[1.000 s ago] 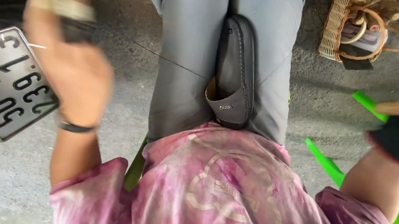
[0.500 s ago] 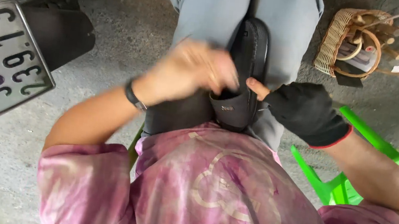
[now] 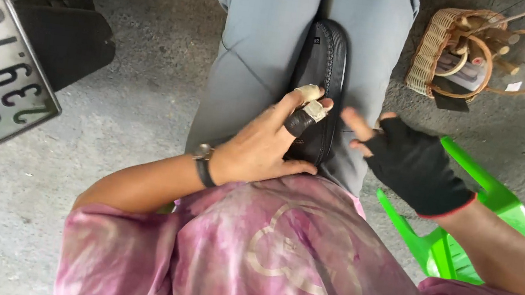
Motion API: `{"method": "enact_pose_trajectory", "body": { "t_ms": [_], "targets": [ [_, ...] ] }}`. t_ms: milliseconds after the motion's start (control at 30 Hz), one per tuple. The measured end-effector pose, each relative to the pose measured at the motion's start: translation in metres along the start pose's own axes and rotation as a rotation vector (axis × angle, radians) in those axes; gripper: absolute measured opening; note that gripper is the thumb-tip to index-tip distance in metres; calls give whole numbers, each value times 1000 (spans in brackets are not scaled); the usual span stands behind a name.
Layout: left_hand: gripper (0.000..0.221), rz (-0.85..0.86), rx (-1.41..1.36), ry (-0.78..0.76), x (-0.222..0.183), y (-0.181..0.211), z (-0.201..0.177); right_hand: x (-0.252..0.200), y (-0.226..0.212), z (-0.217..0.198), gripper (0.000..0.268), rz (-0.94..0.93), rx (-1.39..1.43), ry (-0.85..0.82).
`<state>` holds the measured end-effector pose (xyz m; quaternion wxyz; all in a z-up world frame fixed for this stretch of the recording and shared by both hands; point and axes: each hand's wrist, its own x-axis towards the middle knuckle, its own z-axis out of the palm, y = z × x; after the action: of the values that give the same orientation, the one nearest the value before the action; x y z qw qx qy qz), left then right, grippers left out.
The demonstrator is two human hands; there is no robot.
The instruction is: Hand-sewing the sole of a black leather shoe using a needle and thread at a repair station.
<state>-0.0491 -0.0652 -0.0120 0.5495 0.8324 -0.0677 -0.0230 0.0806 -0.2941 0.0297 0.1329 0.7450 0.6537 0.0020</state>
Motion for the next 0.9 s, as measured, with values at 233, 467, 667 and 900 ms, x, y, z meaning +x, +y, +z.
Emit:
{"method": "enact_pose_trajectory", "body": {
  "t_ms": [233, 467, 667, 900],
  "targets": [
    [97, -100, -59, 49, -4, 1, 15, 2, -2, -8, 38, -32, 351, 182],
    [86, -108, 53, 84, -12, -9, 24, 9, 3, 4, 42, 42, 282, 124],
    [83, -111, 51, 80, -7, -6, 21, 11, 8, -1, 45, 32, 290, 82],
    [87, -126, 68, 69, -6, -14, 28, 13, 12, -18, 56, 31, 189, 18]
  ]
}}
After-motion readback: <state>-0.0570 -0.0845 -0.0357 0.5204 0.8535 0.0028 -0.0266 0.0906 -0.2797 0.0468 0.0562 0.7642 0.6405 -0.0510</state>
